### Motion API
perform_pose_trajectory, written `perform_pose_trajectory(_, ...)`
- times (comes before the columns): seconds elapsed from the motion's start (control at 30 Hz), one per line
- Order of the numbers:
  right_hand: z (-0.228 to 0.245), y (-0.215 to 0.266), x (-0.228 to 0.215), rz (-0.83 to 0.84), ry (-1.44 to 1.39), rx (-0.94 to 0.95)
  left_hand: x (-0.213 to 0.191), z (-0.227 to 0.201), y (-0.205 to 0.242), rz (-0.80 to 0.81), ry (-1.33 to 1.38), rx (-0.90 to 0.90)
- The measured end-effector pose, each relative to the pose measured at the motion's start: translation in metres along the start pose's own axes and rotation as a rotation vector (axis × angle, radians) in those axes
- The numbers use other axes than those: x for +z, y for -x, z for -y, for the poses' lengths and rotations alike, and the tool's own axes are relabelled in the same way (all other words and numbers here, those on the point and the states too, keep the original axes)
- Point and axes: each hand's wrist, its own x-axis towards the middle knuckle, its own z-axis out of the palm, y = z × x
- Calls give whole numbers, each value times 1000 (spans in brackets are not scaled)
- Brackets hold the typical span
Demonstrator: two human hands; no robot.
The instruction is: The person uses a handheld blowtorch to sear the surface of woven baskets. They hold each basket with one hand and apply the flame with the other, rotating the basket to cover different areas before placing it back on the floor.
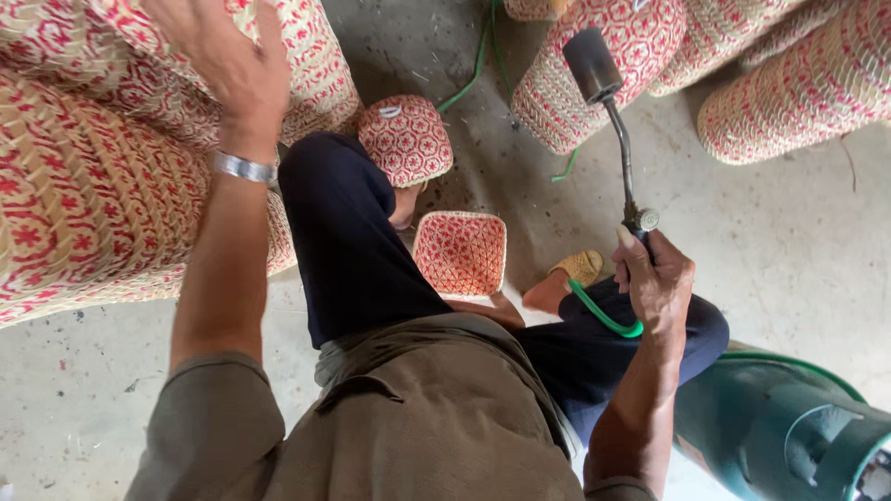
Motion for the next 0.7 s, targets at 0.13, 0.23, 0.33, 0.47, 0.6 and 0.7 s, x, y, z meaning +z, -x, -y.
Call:
perform_pose_trajectory(0.13,-10,-5,1,-8,-34,-25,56,-89,104,591,630,-46)
perform_pose_trajectory(0.23,-15,-11,1,11,-64,-48,120,-109,185,1084,625,155)
perform_pose_trajectory(0.33,-19,-19,1,27,-77,-19,168,-105,272,1511,417,-135)
perform_pose_trajectory(0.47,-28,-36,1,48,-85,5,194,-93,326,1624,234,327)
perform_pose_trajectory(0.6,-37,-52,8,65,-161,-7,206,-90,358,1880,45,238)
perform_pose_trajectory(0.7,-40,-63,10,61,-103,33,206,-107,375,1941,108,171)
